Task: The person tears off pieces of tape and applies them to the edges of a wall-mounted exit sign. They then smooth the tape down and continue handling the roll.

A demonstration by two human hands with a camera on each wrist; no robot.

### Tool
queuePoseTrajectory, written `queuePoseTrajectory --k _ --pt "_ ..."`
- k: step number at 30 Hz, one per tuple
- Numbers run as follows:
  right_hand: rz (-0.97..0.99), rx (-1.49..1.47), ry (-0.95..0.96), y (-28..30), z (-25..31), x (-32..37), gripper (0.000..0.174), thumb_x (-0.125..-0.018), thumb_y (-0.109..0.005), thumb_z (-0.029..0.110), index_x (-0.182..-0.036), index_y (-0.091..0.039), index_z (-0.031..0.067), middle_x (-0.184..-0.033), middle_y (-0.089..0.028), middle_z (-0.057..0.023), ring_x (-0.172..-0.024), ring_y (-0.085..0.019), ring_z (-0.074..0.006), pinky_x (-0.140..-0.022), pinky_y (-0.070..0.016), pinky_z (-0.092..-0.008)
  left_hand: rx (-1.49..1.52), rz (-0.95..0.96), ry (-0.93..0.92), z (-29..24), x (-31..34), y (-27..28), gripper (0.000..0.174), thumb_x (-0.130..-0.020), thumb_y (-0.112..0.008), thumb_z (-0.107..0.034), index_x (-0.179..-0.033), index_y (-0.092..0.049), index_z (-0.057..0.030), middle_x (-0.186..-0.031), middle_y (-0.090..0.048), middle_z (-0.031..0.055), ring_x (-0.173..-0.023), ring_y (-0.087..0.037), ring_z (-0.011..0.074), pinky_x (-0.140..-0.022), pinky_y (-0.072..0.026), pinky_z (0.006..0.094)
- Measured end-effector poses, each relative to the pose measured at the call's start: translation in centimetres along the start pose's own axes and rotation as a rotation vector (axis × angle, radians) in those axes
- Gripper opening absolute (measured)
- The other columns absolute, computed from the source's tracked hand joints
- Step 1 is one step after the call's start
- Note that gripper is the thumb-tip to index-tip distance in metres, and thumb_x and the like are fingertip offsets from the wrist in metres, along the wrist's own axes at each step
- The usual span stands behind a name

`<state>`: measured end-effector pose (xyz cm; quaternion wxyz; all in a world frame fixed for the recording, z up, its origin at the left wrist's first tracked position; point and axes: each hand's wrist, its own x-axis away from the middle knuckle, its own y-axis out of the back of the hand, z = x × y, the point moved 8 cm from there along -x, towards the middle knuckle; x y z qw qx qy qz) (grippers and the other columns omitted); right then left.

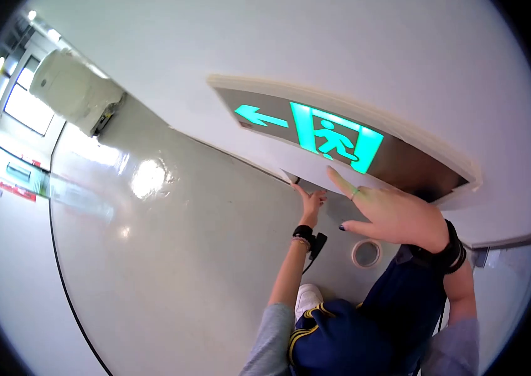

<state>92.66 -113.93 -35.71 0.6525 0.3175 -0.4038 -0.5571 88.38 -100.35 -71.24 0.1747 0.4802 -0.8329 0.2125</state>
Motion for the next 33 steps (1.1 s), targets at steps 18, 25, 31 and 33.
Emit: queuePoseTrajectory --k 18,25,31,33 --pt "0.156 -0.169 -0.105 -0.9 -0.9 0.4 0.087 -0.085 -0.061 0.026 -0.149 -0.003 0.0144 -0.092 -0.058 -0.0163 -0.074 -0.060 -0.0270 -0.070 -0.0478 -0.0345 0.202 -0.013 -0.133 2.5 -1.6 1.4 0.084 -0.090 -0.047 -0.016 -0.146 0.013 -0.0306 -0.109 -0.061 0.0051 -0.079 -0.054 0.0123 -0.070 -0.0422 0.0271" --pt "0.174 -0.193 -0.096 -0.7 -0.7 0.5 0.088 -0.084 -0.062 0.027 -0.148 -0.004 0.0137 -0.092 -0.059 -0.0170 -0.075 -0.060 -0.0281 -0.071 -0.0478 -0.0355 0.151 0.110 0.020 1.9 -1.5 0.6 0.087 -0.092 -0.046 -0.021 -0.141 0.026 -0.0337 -0.108 -0.061 0.0060 -0.082 -0.056 0.0137 -0.074 -0.0433 0.0274" --pt "0.194 -0.189 -0.097 -0.8 -0.6 0.6 0.088 -0.084 -0.063 0.027 -0.148 -0.004 0.0129 -0.092 -0.059 -0.0172 -0.076 -0.060 -0.0288 -0.072 -0.0472 -0.0358 0.230 0.061 0.050 4.0 -3.0 0.4 0.090 -0.090 -0.047 -0.016 -0.141 0.026 -0.0322 -0.096 -0.062 0.0081 -0.070 -0.055 0.0134 -0.062 -0.0453 0.0258" --pt "0.199 -0.199 -0.094 -1.0 -0.8 0.6 0.088 -0.084 -0.063 0.027 -0.148 -0.004 0.0128 -0.092 -0.059 -0.0171 -0.076 -0.060 -0.0288 -0.072 -0.0470 -0.0357 0.164 0.044 -0.045 3.6 -3.4 0.5 0.092 -0.089 -0.047 -0.011 -0.142 0.026 -0.0278 -0.091 -0.060 0.0079 -0.069 -0.054 0.0130 -0.059 -0.0463 0.0268"
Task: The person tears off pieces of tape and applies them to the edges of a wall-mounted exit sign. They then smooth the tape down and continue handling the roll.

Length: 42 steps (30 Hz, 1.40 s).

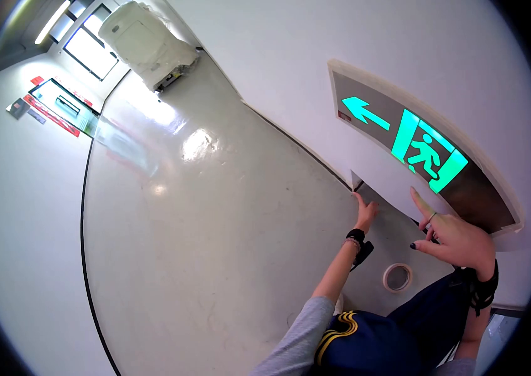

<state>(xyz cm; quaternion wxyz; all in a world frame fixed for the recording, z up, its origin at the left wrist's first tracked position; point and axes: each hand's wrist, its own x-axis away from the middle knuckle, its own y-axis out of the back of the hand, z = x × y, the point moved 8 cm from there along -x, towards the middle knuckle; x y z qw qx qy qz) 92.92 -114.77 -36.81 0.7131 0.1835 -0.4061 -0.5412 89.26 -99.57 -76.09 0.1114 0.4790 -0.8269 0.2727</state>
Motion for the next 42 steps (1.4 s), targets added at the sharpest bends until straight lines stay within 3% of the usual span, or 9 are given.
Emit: queuePoseTrajectory --k 5,7,8,12,18,34,36,39,42 --pt "-0.035 0.018 0.091 0.0 -0.2 -0.2 0.085 -0.086 -0.060 0.029 -0.148 -0.005 0.0121 -0.090 -0.058 -0.0182 -0.077 -0.059 -0.0308 -0.073 -0.0468 -0.0367 -0.075 -0.128 -0.122 0.4 -0.7 1.3 0.091 -0.084 -0.047 -0.001 -0.145 0.019 -0.0181 -0.085 -0.053 0.0089 -0.067 -0.051 0.0148 -0.058 -0.0486 0.0297" --pt "-0.020 0.140 0.020 0.1 -0.2 -0.1 0.080 -0.088 -0.057 0.031 -0.148 -0.008 0.0112 -0.087 -0.058 -0.0208 -0.078 -0.057 -0.0341 -0.075 -0.0464 -0.0382 -0.135 -0.132 -0.118 0.8 -1.0 2.1 0.093 -0.083 -0.050 -0.002 -0.145 0.018 -0.0157 -0.090 -0.050 0.0099 -0.073 -0.054 0.0170 -0.061 -0.0510 0.0307" --pt "-0.073 0.132 0.015 0.0 -0.8 -0.1 0.083 -0.086 -0.060 0.037 -0.149 -0.008 0.0200 -0.099 -0.058 -0.0120 -0.079 -0.059 -0.0244 -0.076 -0.0471 -0.0335 -0.038 -0.081 -0.148 0.2 0.1 1.8 0.093 -0.084 -0.050 -0.003 -0.145 0.019 -0.0152 -0.092 -0.052 0.0114 -0.073 -0.054 0.0170 -0.063 -0.0509 0.0316" --pt "-0.030 0.167 -0.058 -0.3 -1.1 0.3 0.082 -0.087 -0.058 0.035 -0.149 -0.007 0.0206 -0.093 -0.058 -0.0099 -0.081 -0.058 -0.0236 -0.077 -0.0466 -0.0333 -0.212 -0.061 -0.118 -2.0 2.0 1.8 0.086 -0.088 -0.046 -0.006 -0.146 0.016 -0.0187 -0.101 -0.058 0.0150 -0.073 -0.055 0.0164 -0.068 -0.0486 0.0301" --pt "0.021 0.155 -0.154 -0.7 -1.6 0.8 0.079 -0.087 -0.056 0.036 -0.149 -0.009 0.0205 -0.093 -0.058 -0.0098 -0.081 -0.057 -0.0232 -0.076 -0.0466 -0.0336 -0.142 -0.078 -0.017 -3.1 2.7 1.6 0.081 -0.090 -0.042 -0.008 -0.146 0.013 -0.0278 -0.100 -0.060 0.0093 -0.066 -0.053 0.0137 -0.062 -0.0448 0.0261" --pt "-0.065 0.217 -0.045 -0.9 -1.7 0.6 0.079 -0.086 -0.057 0.033 -0.149 -0.010 0.0182 -0.079 -0.058 -0.0118 -0.071 -0.057 -0.0272 -0.069 -0.0453 -0.0359 0.021 -0.029 0.075 -2.4 3.1 -0.7 0.084 -0.091 -0.043 -0.014 -0.143 0.022 -0.0279 -0.103 -0.062 0.0101 -0.072 -0.054 0.0139 -0.068 -0.0439 0.0256" --pt "-0.100 0.210 -0.019 -0.8 -1.7 0.5 0.068 -0.086 -0.054 0.034 -0.144 -0.025 0.0115 -0.068 -0.056 -0.0103 -0.067 -0.060 -0.0269 -0.059 -0.0485 -0.0378 0.005 -0.001 0.084 -2.3 2.4 -0.5 0.085 -0.091 -0.044 -0.013 -0.143 0.022 -0.0306 -0.103 -0.062 0.0098 -0.072 -0.055 0.0137 -0.067 -0.0437 0.0253" --pt "-0.019 0.181 -0.086 -0.9 -1.7 0.6 0.076 -0.088 -0.055 0.030 -0.148 -0.011 0.0172 -0.068 -0.051 -0.0114 -0.065 -0.050 -0.0271 -0.065 -0.0425 -0.0362 -0.006 0.023 0.097 -2.0 2.1 -0.2 0.085 -0.091 -0.045 -0.012 -0.144 0.020 -0.0308 -0.101 -0.063 0.0097 -0.070 -0.054 0.0131 -0.064 -0.0430 0.0249" --pt "0.023 0.227 -0.114 -1.2 -2.1 0.4 0.075 -0.088 -0.054 0.030 -0.148 -0.011 0.0162 -0.064 -0.047 -0.0119 -0.062 -0.047 -0.0279 -0.064 -0.0418 -0.0362 -0.040 -0.006 0.085 -1.9 2.4 0.5 0.085 -0.091 -0.045 -0.012 -0.145 0.017 -0.0284 -0.098 -0.063 0.0095 -0.069 -0.054 0.0121 -0.061 -0.0420 0.0245"
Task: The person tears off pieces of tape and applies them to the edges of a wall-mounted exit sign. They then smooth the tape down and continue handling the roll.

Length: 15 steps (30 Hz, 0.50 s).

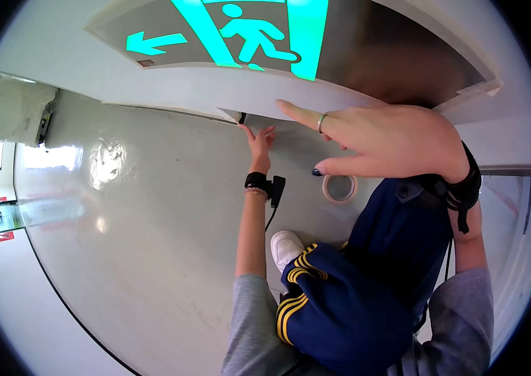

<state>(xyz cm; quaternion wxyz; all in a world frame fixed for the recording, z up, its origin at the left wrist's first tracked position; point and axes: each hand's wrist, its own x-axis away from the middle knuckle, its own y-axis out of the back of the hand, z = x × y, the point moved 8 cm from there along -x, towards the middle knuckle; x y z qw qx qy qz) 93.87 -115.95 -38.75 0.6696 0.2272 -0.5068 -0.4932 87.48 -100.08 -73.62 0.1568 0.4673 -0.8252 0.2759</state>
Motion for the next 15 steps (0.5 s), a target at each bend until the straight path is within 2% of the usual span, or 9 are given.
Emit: queuePoseTrajectory --k 1,3,4,6,8,10,12,13,15 --pt "0.005 -0.006 -0.003 0.2 -0.1 0.0 0.075 -0.088 -0.054 0.030 -0.148 -0.011 0.0162 -0.064 -0.047 -0.0119 -0.062 -0.047 -0.0279 -0.064 -0.0418 -0.0362 -0.002 -0.001 0.008 0.3 0.3 0.1 0.085 -0.091 -0.045 -0.012 -0.145 0.017 -0.0284 -0.098 -0.063 0.0095 -0.069 -0.054 0.0121 -0.061 -0.0420 0.0245" --pt "0.005 0.007 0.009 0.7 -0.3 0.1 0.073 -0.088 -0.054 0.029 -0.148 -0.014 0.0146 -0.066 -0.049 -0.0121 -0.065 -0.050 -0.0285 -0.065 -0.0424 -0.0367 -0.019 -0.091 -0.016 0.4 0.6 1.0 0.070 -0.090 -0.046 -0.011 -0.149 -0.010 -0.0209 -0.090 -0.064 0.0088 -0.067 -0.054 0.0110 -0.060 -0.0426 0.0250" --pt "0.008 0.000 0.005 0.8 -0.8 0.1 0.073 -0.088 -0.054 0.029 -0.148 -0.014 0.0146 -0.066 -0.049 -0.0121 -0.065 -0.050 -0.0285 -0.065 -0.0424 -0.0367 -0.024 -0.091 -0.009 1.2 0.3 1.6 0.070 -0.090 -0.046 -0.011 -0.149 -0.010 -0.0209 -0.090 -0.064 0.0088 -0.067 -0.054 0.0110 -0.060 -0.0426 0.0250" --pt "-0.049 0.018 0.045 1.2 -0.3 0.4 0.068 -0.087 -0.054 0.028 -0.145 -0.023 0.0113 -0.071 -0.054 -0.0126 -0.071 -0.054 -0.0299 -0.067 -0.0433 -0.0382 -0.318 0.150 0.064 3.2 0.7 1.3 0.049 -0.088 -0.047 -0.010 -0.136 -0.042 -0.0124 -0.083 -0.063 0.0086 -0.064 -0.053 0.0114 -0.059 -0.0437 0.0254" --pt "0.023 -0.001 -0.026 1.6 1.4 1.6 0.064 -0.087 -0.054 0.027 -0.143 -0.028 0.0100 -0.077 -0.057 -0.0128 -0.074 -0.056 -0.0302 -0.069 -0.0440 -0.0388 -0.519 0.291 -0.109 4.5 3.9 -1.2 0.033 -0.085 -0.049 -0.009 -0.116 -0.057 -0.0051 -0.076 -0.061 0.0077 -0.062 -0.055 0.0135 -0.059 -0.0453 0.0280" --pt "0.102 -0.027 -0.095 1.3 1.9 3.1 0.062 -0.086 -0.055 0.027 -0.141 -0.033 0.0087 -0.082 -0.060 -0.0131 -0.078 -0.058 -0.0306 -0.070 -0.0446 -0.0394 -0.587 0.506 -0.309 8.8 6.0 -3.4 0.032 -0.083 -0.052 -0.012 -0.114 -0.058 -0.0045 -0.074 -0.062 0.0097 -0.063 -0.058 0.0186 -0.060 -0.0465 0.0307" --pt "-0.058 -0.001 0.007 2.0 3.1 5.0 0.060 -0.085 -0.057 0.026 -0.138 -0.038 0.0069 -0.094 -0.061 -0.0142 -0.085 -0.058 -0.0312 -0.074 -0.0450 -0.0399 -0.857 0.617 -0.345 7.1 11.4 -7.0 0.030 -0.081 -0.056 -0.014 -0.110 -0.058 -0.0047 -0.076 -0.063 0.0120 -0.069 -0.061 0.0252 -0.064 -0.0485 0.0362" --pt "-0.060 0.004 0.000 1.9 3.2 5.8 0.060 -0.085 -0.057 0.026 -0.138 -0.038 0.0069 -0.094 -0.061 -0.0142 -0.085 -0.058 -0.0312 -0.074 -0.0450 -0.0399 -0.852 0.624 -0.350 7.4 12.4 -7.5 0.030 -0.081 -0.056 -0.014 -0.110 -0.058 -0.0047 -0.076 -0.063 0.0120 -0.069 -0.061 0.0252 -0.064 -0.0485 0.0362" --pt "-0.099 -0.041 0.036 2.1 3.7 7.3 0.061 -0.084 -0.059 0.024 -0.138 -0.038 0.0065 -0.106 -0.059 -0.0134 -0.092 -0.057 -0.0309 -0.078 -0.0451 -0.0397 -1.146 0.857 -0.599 8.1 15.8 -9.6 0.028 -0.076 -0.065 -0.016 -0.102 -0.060 -0.0077 -0.085 -0.061 0.0126 -0.082 -0.060 0.0288 -0.071 -0.0485 0.0402"
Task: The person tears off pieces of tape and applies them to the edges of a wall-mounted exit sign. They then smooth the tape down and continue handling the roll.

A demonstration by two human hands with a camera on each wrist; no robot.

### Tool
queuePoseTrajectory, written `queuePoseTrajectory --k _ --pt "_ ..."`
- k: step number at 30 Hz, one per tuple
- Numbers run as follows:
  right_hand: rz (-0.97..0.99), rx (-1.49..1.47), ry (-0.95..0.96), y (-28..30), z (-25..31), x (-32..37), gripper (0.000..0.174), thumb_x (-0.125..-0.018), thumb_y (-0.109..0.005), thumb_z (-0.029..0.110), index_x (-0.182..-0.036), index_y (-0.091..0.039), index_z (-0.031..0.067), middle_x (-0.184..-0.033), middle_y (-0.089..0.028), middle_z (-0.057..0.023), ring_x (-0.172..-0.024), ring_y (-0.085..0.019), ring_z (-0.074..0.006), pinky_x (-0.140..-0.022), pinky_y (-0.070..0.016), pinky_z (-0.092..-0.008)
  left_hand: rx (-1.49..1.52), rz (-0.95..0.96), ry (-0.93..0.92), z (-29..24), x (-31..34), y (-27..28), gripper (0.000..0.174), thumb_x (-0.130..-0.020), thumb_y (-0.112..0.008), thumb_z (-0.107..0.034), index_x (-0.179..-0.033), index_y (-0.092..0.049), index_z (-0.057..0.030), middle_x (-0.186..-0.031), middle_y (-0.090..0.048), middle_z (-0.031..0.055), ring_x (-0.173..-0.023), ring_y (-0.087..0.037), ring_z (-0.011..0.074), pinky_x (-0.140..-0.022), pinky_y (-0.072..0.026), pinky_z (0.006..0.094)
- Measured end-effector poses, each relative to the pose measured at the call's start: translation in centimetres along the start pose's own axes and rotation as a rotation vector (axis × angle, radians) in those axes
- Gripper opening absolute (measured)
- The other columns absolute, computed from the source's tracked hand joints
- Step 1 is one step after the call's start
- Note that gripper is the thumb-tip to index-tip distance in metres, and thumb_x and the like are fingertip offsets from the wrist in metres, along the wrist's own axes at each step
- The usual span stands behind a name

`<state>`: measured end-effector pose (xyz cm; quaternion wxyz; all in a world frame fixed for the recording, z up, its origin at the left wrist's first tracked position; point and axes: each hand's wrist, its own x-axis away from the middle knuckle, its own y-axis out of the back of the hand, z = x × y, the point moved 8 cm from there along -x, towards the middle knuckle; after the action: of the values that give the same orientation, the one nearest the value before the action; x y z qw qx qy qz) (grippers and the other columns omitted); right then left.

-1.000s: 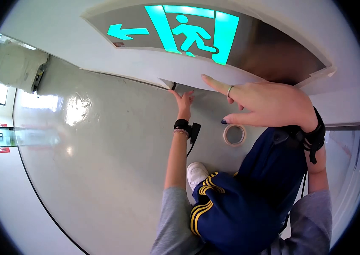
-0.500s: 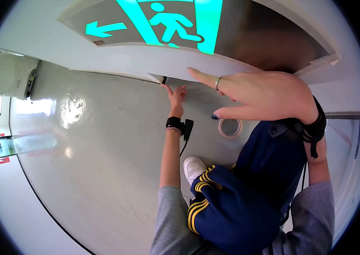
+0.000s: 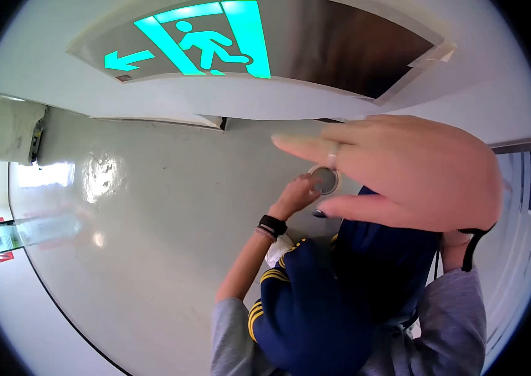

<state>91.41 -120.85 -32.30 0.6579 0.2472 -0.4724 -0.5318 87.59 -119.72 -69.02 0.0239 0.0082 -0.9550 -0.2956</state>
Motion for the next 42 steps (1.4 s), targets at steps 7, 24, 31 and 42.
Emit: queuePoseTrajectory --k 7,24,31,42 --pt "0.060 -0.315 0.318 1.3 -0.5 4.7 0.075 -0.078 -0.069 0.025 -0.140 -0.034 0.0025 -0.114 -0.059 -0.0154 -0.097 -0.058 -0.0257 -0.083 -0.0451 -0.0327 -0.631 0.028 -0.231 -3.3 1.3 -1.8 0.028 -0.068 -0.071 -0.020 -0.090 -0.059 -0.0097 -0.098 -0.053 0.0091 -0.103 -0.047 0.0240 -0.082 -0.0422 0.0330" --pt "-0.290 -0.102 -0.069 -24.2 -14.6 -2.7 0.064 -0.076 -0.065 0.017 -0.136 -0.041 0.0095 -0.125 -0.049 -0.0191 -0.119 -0.045 -0.0312 -0.101 -0.0350 -0.0384 0.357 -0.189 0.266 -3.0 5.1 1.5 0.019 -0.090 -0.050 -0.019 -0.095 -0.048 -0.0004 -0.079 -0.058 0.0121 -0.072 -0.055 0.0299 -0.069 -0.0451 0.0410" --pt "-0.228 -0.506 0.024 -29.8 -12.9 -8.4 0.048 -0.075 -0.065 0.013 -0.121 -0.052 0.0043 -0.120 -0.053 -0.0145 -0.115 -0.048 -0.0317 -0.100 -0.0363 -0.0395 0.963 -0.396 0.624 2.9 10.4 1.2 0.025 -0.094 -0.046 -0.027 -0.086 -0.051 -0.0034 -0.068 -0.043 -0.0047 -0.060 -0.038 0.0045 -0.051 -0.0298 0.0222" --pt "-0.534 -0.872 -0.105 -32.2 -14.5 -9.9 0.027 -0.077 -0.052 -0.005 -0.104 -0.053 0.0020 -0.102 -0.055 -0.0159 -0.095 -0.054 -0.0339 -0.081 -0.0450 -0.0382 0.643 -0.578 0.478 1.8 8.3 3.0 0.027 -0.095 -0.048 -0.027 -0.095 -0.054 -0.0008 -0.084 -0.054 0.0016 -0.078 -0.049 0.0096 -0.068 -0.0428 0.0249"
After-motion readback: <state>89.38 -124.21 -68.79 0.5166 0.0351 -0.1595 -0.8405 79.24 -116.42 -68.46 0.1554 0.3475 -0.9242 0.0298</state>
